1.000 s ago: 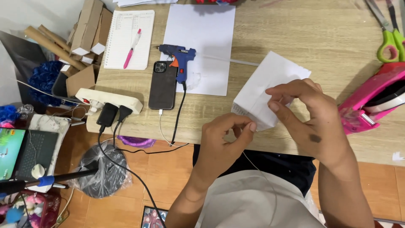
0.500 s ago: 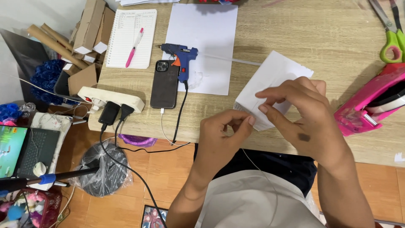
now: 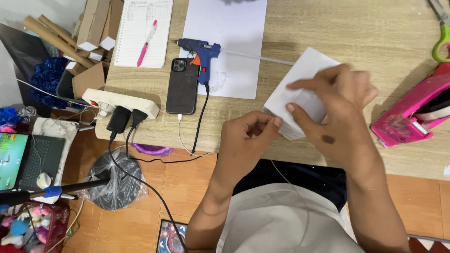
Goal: The person assembles a small white paper box by folding its sides and securing them with tape. They then place a printed sheet of paper inside the box and fold the flaps to close it.
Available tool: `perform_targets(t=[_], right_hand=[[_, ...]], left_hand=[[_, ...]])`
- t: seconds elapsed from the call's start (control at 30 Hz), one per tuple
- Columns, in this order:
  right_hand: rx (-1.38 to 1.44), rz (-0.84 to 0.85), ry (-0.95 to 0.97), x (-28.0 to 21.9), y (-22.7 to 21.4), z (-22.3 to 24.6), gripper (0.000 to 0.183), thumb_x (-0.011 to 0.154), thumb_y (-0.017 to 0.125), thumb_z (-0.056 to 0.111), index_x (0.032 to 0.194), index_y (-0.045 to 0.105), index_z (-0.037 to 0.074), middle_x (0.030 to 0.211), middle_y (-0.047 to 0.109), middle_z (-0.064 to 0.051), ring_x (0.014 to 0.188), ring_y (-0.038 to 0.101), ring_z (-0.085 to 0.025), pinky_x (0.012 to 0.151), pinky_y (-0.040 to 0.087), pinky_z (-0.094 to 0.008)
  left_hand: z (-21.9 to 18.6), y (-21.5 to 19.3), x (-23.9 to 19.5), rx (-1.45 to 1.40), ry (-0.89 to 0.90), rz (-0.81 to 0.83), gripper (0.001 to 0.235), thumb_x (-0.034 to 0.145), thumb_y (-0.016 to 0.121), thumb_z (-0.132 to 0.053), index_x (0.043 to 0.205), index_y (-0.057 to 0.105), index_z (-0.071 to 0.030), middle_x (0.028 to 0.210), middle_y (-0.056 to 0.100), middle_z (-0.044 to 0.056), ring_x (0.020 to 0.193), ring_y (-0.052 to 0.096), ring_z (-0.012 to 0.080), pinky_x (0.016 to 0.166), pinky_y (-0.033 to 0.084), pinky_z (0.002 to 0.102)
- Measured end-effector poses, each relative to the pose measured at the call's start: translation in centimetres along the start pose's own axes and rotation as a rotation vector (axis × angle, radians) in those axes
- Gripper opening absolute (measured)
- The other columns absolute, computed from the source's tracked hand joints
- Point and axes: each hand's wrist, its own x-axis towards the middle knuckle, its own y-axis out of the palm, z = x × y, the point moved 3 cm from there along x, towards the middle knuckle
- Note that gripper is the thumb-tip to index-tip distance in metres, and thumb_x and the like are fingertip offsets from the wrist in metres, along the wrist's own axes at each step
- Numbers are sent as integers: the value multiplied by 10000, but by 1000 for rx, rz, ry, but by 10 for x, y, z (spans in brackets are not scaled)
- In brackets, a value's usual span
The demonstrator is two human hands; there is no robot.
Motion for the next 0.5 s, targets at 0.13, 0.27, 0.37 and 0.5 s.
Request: perform_targets(t=[0.13, 0.27, 0.37, 0.5], right_hand=[[-61, -48, 18, -2, 1, -8, 531, 927, 790, 239, 1398, 559, 153, 1563, 291, -179, 1432, 281, -440, 1147, 215, -565], [41, -51, -9, -3, 4, -12, 548, 970, 758, 188, 1452, 508, 112, 1644, 245, -174, 1507, 197, -402, 1236, 165, -573], [39, -55, -40, -3, 6, -16, 511, 978, 754, 176, 1430, 530, 92, 1622, 298, -178, 1483, 218, -401, 1241, 167, -554], [34, -57, -57, -4, 5, -17, 485, 972, 762, 161, 1400, 556, 67, 1606, 332, -141, 1479, 247, -371, 1239, 165, -511]], left_hand=[[3, 1, -2, -42, -57, 18, 225, 916, 693, -294, 879, 771, -86, 711, 744, 4, 654, 598, 35, 611, 447, 190], [13, 0, -4, -199, -50, 57, 182, 901, 746, -257, 941, 773, -82, 773, 743, 20, 706, 600, 43, 647, 433, 183], [12, -2, -5, -221, -37, 77, 194, 900, 750, -259, 966, 775, -78, 808, 754, 29, 736, 629, 55, 665, 447, 181], [12, -1, -5, -216, -8, 78, 210, 902, 747, -267, 974, 779, -72, 813, 770, 42, 731, 622, 56, 667, 443, 182]])
